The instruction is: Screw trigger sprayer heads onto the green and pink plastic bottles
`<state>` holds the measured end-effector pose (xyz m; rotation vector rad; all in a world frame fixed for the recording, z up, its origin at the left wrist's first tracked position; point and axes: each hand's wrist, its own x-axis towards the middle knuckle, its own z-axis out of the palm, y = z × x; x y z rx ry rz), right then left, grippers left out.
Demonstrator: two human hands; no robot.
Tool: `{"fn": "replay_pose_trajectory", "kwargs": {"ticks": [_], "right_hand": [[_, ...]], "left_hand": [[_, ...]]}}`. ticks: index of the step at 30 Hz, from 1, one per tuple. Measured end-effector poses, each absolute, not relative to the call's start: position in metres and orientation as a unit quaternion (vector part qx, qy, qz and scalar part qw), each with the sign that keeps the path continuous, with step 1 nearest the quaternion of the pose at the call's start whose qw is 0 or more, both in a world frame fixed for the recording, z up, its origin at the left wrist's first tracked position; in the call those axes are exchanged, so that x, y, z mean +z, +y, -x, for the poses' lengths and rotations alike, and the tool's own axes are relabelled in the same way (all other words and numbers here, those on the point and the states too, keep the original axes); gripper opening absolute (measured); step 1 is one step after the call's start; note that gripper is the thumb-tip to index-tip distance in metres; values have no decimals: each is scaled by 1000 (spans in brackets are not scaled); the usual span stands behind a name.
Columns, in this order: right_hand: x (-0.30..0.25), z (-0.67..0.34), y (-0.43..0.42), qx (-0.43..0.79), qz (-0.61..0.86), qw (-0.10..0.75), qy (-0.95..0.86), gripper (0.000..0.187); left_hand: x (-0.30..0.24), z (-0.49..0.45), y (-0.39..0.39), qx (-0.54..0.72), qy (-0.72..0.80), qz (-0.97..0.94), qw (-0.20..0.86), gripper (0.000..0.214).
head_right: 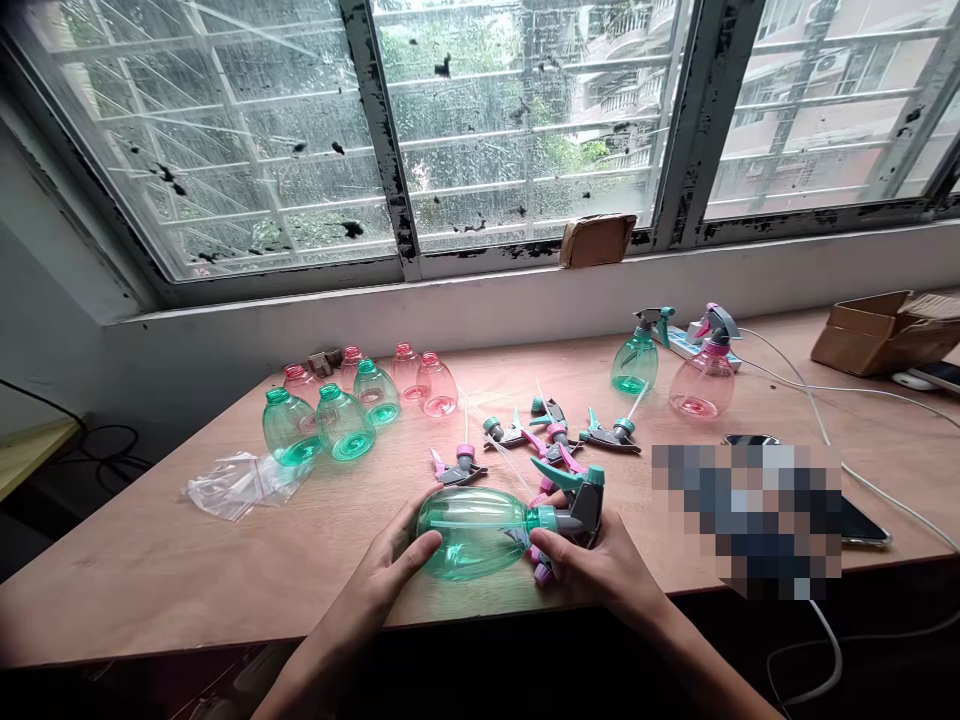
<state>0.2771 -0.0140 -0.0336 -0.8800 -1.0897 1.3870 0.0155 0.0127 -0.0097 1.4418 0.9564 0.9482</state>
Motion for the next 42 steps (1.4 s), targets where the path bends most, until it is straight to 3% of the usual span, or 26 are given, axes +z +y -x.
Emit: {"fn": "replay_pose_trajectory", "kwargs": {"ticks": [13, 21, 29, 34, 42], "right_hand": [[-36, -275, -15, 564, 379, 578, -451, 47], [-51, -285, -5, 486, 438, 528, -542, 41], [-47, -283, -6, 514, 421, 541, -516, 42], [-49, -279, -6, 542, 384, 551, -505, 33], [-39, -277, -8, 549, 398, 537, -501, 43]], "left_hand": [[-7, -13, 9, 393, 393, -650, 518, 54], [-8, -12, 11, 391, 392, -654, 516, 55], [-6, -13, 7, 376, 387, -656, 528, 58], [-8, -12, 6, 381, 391, -653, 525, 58], [-10, -11, 6, 368, 395, -689, 483, 68]]}}
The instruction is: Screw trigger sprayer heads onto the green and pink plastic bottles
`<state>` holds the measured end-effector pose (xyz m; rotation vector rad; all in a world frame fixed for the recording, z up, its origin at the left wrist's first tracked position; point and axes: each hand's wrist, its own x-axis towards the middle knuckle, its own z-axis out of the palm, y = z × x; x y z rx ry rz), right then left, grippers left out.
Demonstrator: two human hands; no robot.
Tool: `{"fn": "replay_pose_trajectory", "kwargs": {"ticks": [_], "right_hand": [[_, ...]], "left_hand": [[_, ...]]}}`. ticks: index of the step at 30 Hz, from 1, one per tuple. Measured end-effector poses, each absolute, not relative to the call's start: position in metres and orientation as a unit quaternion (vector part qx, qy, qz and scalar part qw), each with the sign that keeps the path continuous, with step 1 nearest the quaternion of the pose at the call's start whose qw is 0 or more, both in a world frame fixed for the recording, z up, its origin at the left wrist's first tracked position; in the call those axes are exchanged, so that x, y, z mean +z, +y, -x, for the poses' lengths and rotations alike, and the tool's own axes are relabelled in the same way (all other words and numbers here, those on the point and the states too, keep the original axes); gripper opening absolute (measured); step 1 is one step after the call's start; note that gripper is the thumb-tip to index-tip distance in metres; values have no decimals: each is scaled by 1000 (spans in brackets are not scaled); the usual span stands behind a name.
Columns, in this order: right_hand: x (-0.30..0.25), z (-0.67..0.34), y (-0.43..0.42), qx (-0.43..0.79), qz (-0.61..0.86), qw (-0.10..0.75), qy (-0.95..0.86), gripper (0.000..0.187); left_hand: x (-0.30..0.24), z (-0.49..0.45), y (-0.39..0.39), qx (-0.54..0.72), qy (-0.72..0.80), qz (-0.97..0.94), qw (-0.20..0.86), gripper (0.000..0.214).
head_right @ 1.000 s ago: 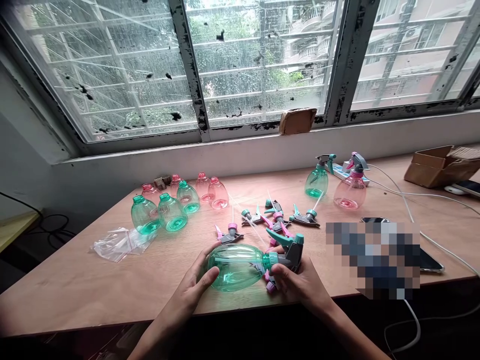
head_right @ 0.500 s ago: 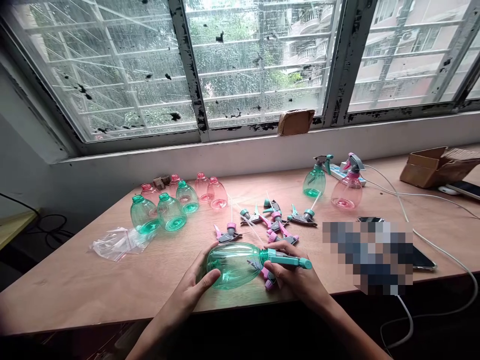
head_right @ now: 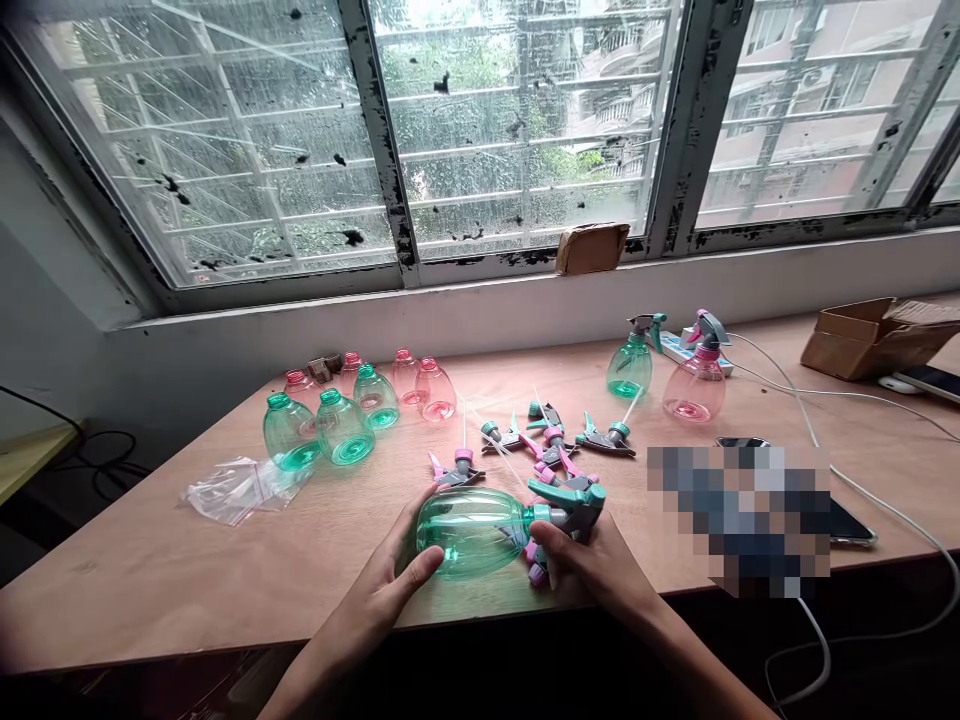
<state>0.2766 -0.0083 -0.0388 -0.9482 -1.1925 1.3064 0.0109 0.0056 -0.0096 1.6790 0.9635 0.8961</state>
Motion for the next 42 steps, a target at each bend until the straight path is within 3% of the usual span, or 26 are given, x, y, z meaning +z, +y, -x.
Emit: {"fn": "replay_pose_trajectory", "kwargs": {"ticks": [13, 33, 42], "right_hand": [[-41, -279, -7, 564, 364, 544, -503, 37], [-39, -273, -11, 563, 379, 582, -447, 38], [-36, -276, -12, 516, 416, 564, -493, 45]], "left_hand": [[-10, -11, 9, 364, 415, -673, 492, 62], [-12, -12, 8, 345, 405, -709, 462, 99], [-16, -7, 8, 355, 381, -689, 503, 73]]}}
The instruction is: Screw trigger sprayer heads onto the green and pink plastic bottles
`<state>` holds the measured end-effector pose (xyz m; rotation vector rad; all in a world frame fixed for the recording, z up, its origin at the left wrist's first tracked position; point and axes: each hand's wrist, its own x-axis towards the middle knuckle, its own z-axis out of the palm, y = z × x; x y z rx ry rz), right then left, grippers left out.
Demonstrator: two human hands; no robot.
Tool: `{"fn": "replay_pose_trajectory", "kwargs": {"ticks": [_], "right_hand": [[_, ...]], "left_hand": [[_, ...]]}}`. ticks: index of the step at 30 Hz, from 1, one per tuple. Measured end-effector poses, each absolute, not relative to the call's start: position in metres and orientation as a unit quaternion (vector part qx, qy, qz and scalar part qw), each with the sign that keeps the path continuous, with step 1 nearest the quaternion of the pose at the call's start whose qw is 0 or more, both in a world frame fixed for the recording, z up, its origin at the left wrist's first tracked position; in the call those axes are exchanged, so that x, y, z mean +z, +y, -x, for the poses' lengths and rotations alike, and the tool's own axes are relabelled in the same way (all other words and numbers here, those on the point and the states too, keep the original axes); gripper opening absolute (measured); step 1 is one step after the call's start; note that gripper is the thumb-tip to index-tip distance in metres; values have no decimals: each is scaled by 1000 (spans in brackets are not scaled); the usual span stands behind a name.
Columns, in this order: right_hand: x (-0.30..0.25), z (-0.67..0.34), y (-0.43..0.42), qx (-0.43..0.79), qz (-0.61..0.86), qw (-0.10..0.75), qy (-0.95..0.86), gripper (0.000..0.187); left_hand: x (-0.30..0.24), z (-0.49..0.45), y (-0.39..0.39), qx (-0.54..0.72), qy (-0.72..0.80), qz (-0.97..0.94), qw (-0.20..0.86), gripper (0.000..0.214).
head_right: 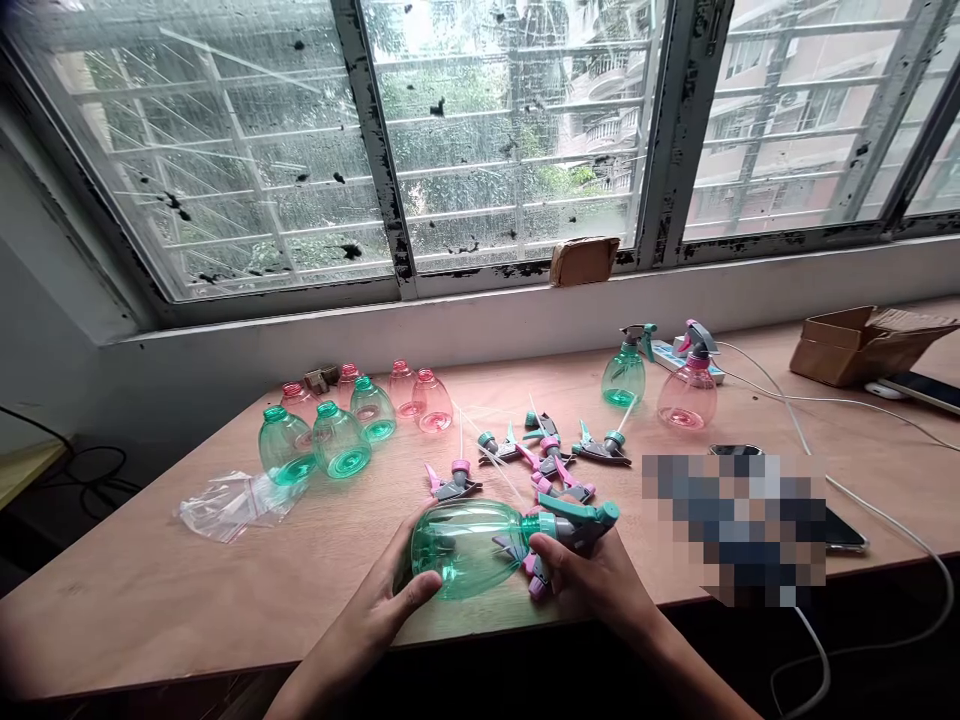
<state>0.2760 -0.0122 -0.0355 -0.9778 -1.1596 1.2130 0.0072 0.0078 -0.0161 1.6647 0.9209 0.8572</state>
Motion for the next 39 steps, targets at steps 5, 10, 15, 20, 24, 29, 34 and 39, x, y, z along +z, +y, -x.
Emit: {"fn": "replay_pose_trajectory", "kwargs": {"ticks": [5, 10, 15, 20, 24, 29, 34, 39], "right_hand": [[-37, -279, -11, 489, 422, 556, -522, 42], [-41, -282, -7, 492, 415, 534, -549, 47], [-42, -280, -8, 517, 407, 560, -503, 38], [-43, -279, -11, 535, 380, 588, -472, 44], [-41, -279, -10, 534, 382, 587, -474, 44], [-35, -275, -12, 562, 382, 581, -448, 48], [-35, -275, -14, 575, 393, 562, -446, 48], [-37, -274, -12, 585, 375, 566, -443, 46]], "left_hand": [[-16, -7, 8, 355, 381, -690, 503, 79], [-15, -9, 9, 353, 389, -697, 489, 93], [-16, -7, 9, 349, 392, -703, 479, 83], [-13, -4, 6, 298, 385, -729, 481, 108], [-8, -8, 4, 291, 407, -727, 471, 122], [-7, -7, 3, 333, 365, -710, 501, 103], [-9, -3, 8, 350, 334, -728, 485, 71], [-15, -5, 7, 344, 350, -714, 500, 115]]}}
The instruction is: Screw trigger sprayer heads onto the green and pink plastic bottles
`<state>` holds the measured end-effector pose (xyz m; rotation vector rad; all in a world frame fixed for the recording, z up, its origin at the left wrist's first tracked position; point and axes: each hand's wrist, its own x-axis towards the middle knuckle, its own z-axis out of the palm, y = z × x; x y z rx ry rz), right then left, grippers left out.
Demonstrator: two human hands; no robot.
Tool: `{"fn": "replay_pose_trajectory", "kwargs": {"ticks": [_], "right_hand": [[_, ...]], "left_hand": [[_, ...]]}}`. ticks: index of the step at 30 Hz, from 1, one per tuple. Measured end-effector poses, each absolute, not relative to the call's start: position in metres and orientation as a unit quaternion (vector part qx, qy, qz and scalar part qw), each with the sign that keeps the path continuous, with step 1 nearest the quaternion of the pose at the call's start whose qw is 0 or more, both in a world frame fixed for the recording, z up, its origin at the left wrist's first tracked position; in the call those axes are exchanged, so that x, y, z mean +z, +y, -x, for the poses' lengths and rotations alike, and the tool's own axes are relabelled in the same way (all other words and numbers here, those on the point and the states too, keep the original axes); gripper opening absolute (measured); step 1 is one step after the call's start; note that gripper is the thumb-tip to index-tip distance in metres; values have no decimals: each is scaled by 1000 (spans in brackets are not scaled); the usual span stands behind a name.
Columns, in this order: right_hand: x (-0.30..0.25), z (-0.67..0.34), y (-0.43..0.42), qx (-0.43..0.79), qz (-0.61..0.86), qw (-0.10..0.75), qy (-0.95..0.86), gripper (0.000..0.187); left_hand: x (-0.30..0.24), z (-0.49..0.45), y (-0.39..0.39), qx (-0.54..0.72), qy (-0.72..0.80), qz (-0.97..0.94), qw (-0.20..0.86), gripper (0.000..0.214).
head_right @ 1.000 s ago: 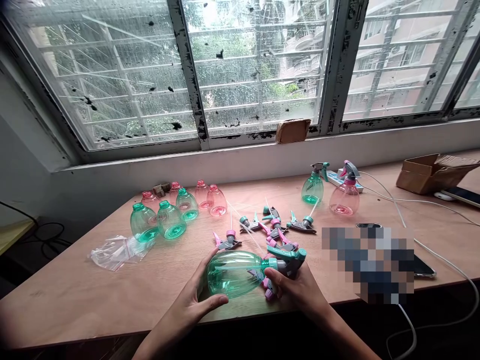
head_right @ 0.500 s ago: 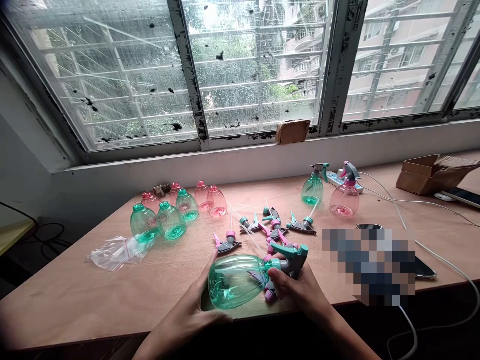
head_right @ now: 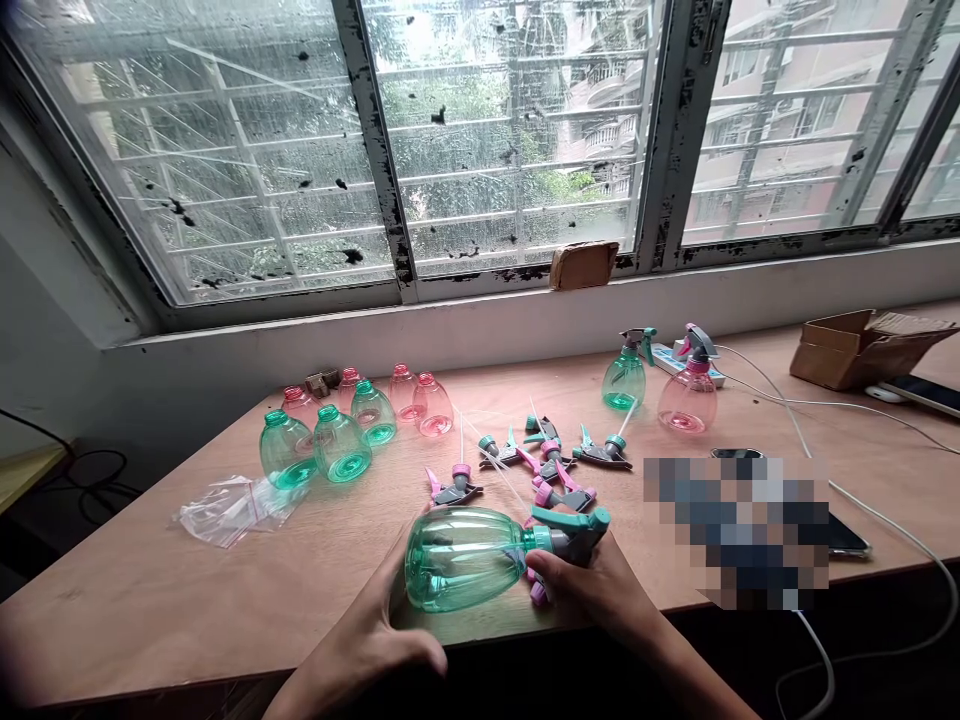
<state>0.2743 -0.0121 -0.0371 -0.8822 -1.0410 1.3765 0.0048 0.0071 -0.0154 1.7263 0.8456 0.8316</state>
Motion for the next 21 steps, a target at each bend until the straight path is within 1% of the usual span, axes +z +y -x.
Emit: {"fn": "replay_pose_trajectory", "kwargs": {"ticks": [1, 2, 3, 5, 6, 10, 14, 17, 20, 21], "right_hand": [[-37, -274, -12, 590, 365, 573, -436, 44], [-37, -274, -11, 594, 355, 580, -431, 43], [-38, -275, -10, 595, 345, 584, -430, 42], [-39, -276, -9, 594, 334, 586, -438, 40], [-40, -278, -8, 589, 333, 586, -446, 39], [-41, -281, -6, 557, 348, 589, -471, 39], [-38, -277, -11, 571, 365, 579, -454, 43], [-37, -275, -14, 578, 369, 571, -451, 47], [-38, -277, -13, 580, 359, 571, -456, 44], [-39, -278, -12, 578, 356, 573, -458, 42]], "left_hand": [[-18, -6, 6, 343, 347, -705, 514, 125], [-20, -6, 5, 348, 340, -695, 529, 128], [-23, -7, 4, 357, 330, -685, 542, 120], [-25, -8, 3, 374, 312, -666, 565, 95], [-25, -8, 3, 376, 307, -659, 574, 89], [-19, -7, 4, 361, 317, -654, 585, 90], [-13, -5, 8, 363, 316, -677, 556, 76], [-15, -4, 10, 375, 304, -682, 550, 83], [-17, -2, 9, 373, 293, -689, 549, 89], [-18, -2, 8, 365, 296, -695, 544, 95]]}}
